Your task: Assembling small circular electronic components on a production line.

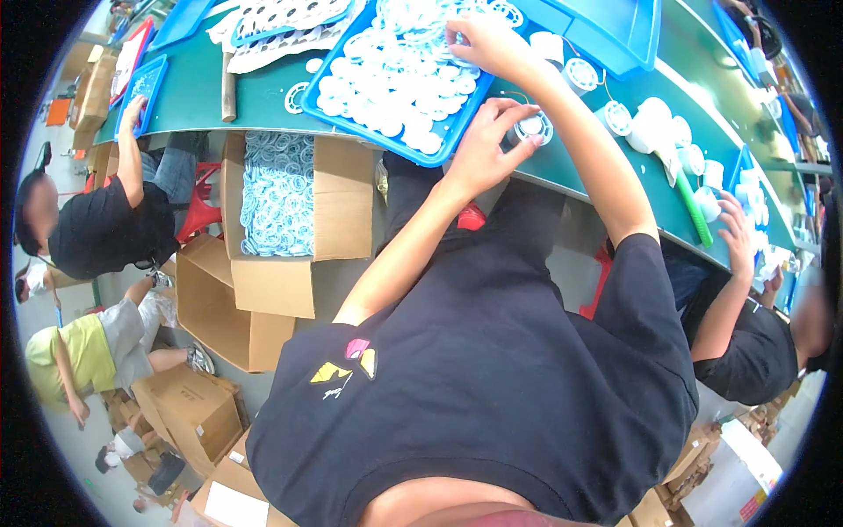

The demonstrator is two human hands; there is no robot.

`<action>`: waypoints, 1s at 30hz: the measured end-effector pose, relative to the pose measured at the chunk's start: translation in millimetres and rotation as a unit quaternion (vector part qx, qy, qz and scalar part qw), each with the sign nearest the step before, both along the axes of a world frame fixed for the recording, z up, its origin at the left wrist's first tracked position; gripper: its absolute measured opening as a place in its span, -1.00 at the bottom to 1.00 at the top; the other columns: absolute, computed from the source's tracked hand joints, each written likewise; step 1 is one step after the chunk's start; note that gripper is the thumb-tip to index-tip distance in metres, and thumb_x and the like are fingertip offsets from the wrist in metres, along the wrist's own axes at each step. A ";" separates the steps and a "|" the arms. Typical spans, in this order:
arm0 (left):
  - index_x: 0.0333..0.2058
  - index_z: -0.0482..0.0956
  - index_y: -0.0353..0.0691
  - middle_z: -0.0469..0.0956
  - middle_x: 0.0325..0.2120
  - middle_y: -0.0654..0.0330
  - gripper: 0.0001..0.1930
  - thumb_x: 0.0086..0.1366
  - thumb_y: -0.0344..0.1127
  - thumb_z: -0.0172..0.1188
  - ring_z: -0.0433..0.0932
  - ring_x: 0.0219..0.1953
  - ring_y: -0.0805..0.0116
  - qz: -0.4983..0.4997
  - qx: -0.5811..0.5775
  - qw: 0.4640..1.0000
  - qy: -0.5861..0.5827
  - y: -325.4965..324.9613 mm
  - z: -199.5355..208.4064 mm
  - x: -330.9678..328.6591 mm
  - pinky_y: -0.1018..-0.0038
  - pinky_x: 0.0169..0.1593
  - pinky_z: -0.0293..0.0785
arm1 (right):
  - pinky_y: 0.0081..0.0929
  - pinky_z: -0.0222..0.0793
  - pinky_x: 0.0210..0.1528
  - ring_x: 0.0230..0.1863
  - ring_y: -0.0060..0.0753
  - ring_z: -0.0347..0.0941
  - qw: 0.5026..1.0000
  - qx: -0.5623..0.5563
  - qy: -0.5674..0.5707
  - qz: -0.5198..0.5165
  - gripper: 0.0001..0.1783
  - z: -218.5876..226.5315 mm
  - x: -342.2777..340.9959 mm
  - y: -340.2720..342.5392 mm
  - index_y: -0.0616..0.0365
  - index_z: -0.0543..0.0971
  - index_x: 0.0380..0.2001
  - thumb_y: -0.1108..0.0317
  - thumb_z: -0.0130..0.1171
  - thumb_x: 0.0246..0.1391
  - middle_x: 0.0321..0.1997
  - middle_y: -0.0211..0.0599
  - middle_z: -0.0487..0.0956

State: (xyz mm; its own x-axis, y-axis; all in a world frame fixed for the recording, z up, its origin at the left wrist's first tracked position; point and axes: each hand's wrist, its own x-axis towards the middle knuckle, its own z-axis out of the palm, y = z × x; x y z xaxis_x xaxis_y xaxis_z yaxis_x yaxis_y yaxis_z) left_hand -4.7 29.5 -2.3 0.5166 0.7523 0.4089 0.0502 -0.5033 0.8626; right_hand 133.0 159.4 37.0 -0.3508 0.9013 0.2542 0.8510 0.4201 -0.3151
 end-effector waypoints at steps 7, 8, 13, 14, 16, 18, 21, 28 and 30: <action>0.25 0.46 -0.28 0.46 0.13 -0.05 -0.29 0.21 -0.10 0.48 0.45 0.24 0.00 0.005 0.024 0.999 0.027 -1.0 0.1 1.3 0.21 0.32 0.37 | -0.19 0.49 -0.14 -0.18 -0.10 0.57 1.000 -0.009 -0.004 0.005 -0.71 -0.6 5.4 -3.7 0.02 0.62 -0.10 0.17 0.37 0.17 -0.21 -0.13 0.61; 0.25 0.46 -0.28 0.46 0.13 -0.05 -0.29 0.21 -0.10 0.48 0.45 0.24 0.00 0.007 0.024 0.999 0.026 -0.8 0.5 1.2 0.21 0.32 0.37 | -0.19 0.49 -0.13 -0.18 -0.09 0.57 0.999 -0.027 -0.030 0.016 -0.71 1.8 5.4 -2.9 0.00 0.62 -0.09 0.17 0.37 0.17 -0.19 -0.13 0.60; 0.25 0.41 -0.32 0.46 0.13 -0.06 -0.24 0.16 -0.13 0.52 0.46 0.23 -0.01 0.011 0.013 1.000 0.025 -3.0 -1.2 2.3 0.20 0.33 0.36 | -0.16 0.48 -0.05 -0.07 -0.06 0.56 1.000 -0.005 0.019 -0.006 -0.72 35.0 10.1 -55.3 0.02 0.63 -0.14 0.17 0.38 0.15 -0.13 -0.13 0.59; 0.25 0.41 -0.32 0.46 0.13 -0.06 -0.24 0.16 -0.13 0.52 0.46 0.23 -0.01 0.008 0.011 1.000 0.024 -2.7 -1.3 2.8 0.20 0.33 0.36 | -0.12 0.48 0.01 0.00 -0.03 0.55 0.999 -0.007 0.014 -0.049 -0.72 44.7 13.0 -71.1 0.06 0.63 -0.16 0.18 0.38 0.14 -0.07 -0.14 0.59; 0.25 0.41 -0.32 0.48 0.12 -0.06 -0.21 0.11 -0.16 0.56 0.46 0.22 -0.02 0.015 0.008 0.999 0.031 -2.7 -3.5 5.1 0.19 0.33 0.36 | -0.16 0.47 0.04 0.07 -0.04 0.49 0.992 0.114 0.045 -0.029 -0.72 33.8 36.1 -96.3 0.06 0.64 -0.16 0.19 0.40 0.14 0.02 -0.18 0.51; 0.24 0.42 -0.29 0.51 0.11 -0.06 -0.22 0.09 -0.18 0.58 0.48 0.21 0.00 0.034 0.036 0.998 0.033 -2.8 -7.0 5.6 0.18 0.32 0.37 | -0.23 0.46 0.09 0.10 -0.07 0.48 0.988 0.038 0.134 -0.072 -0.73 43.1 48.5 -137.5 0.07 0.64 -0.14 0.25 0.42 0.13 0.09 -0.15 0.49; 0.23 0.43 -0.28 0.53 0.10 -0.05 -0.24 0.09 -0.21 0.58 0.53 0.18 0.00 0.047 0.079 0.995 0.033 0.5 -7.4 7.6 0.22 0.27 0.45 | -0.22 0.47 0.07 0.06 -0.05 0.51 0.972 0.038 0.162 -0.167 -0.73 36.1 68.0 -194.4 0.08 0.65 -0.14 0.27 0.44 0.12 0.06 -0.14 0.52; 0.26 0.41 -0.31 0.52 0.11 -0.06 -0.21 0.12 -0.18 0.57 0.54 0.18 0.00 0.059 0.092 0.990 0.088 -2.1 -5.5 10.8 0.23 0.27 0.44 | -0.13 0.50 -0.04 -0.08 0.01 0.50 0.914 -0.048 0.040 -0.402 -0.44 -5.9 63.5 -260.7 0.14 0.63 -0.04 -0.06 0.46 0.09 -0.06 -0.05 0.47; 0.27 0.39 -0.32 0.52 0.13 -0.08 -0.19 0.12 -0.16 0.57 0.53 0.19 0.00 0.052 0.101 0.989 0.094 -3.4 -5.1 10.1 0.22 0.27 0.44 | -0.10 0.48 0.04 -0.01 0.02 0.50 0.913 -0.068 0.096 -0.390 -0.50 -4.6 68.3 -267.7 0.11 0.62 -0.02 0.05 0.47 0.09 0.05 -0.02 0.48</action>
State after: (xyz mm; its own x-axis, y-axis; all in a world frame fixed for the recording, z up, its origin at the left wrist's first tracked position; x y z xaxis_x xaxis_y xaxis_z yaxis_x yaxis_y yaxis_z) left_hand 5.5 26.1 -7.4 0.5214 0.7188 0.4598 0.2609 -0.6473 0.7162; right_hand 201.2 -108.3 32.4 0.4498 0.8863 0.1102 0.7988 -0.3440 -0.4936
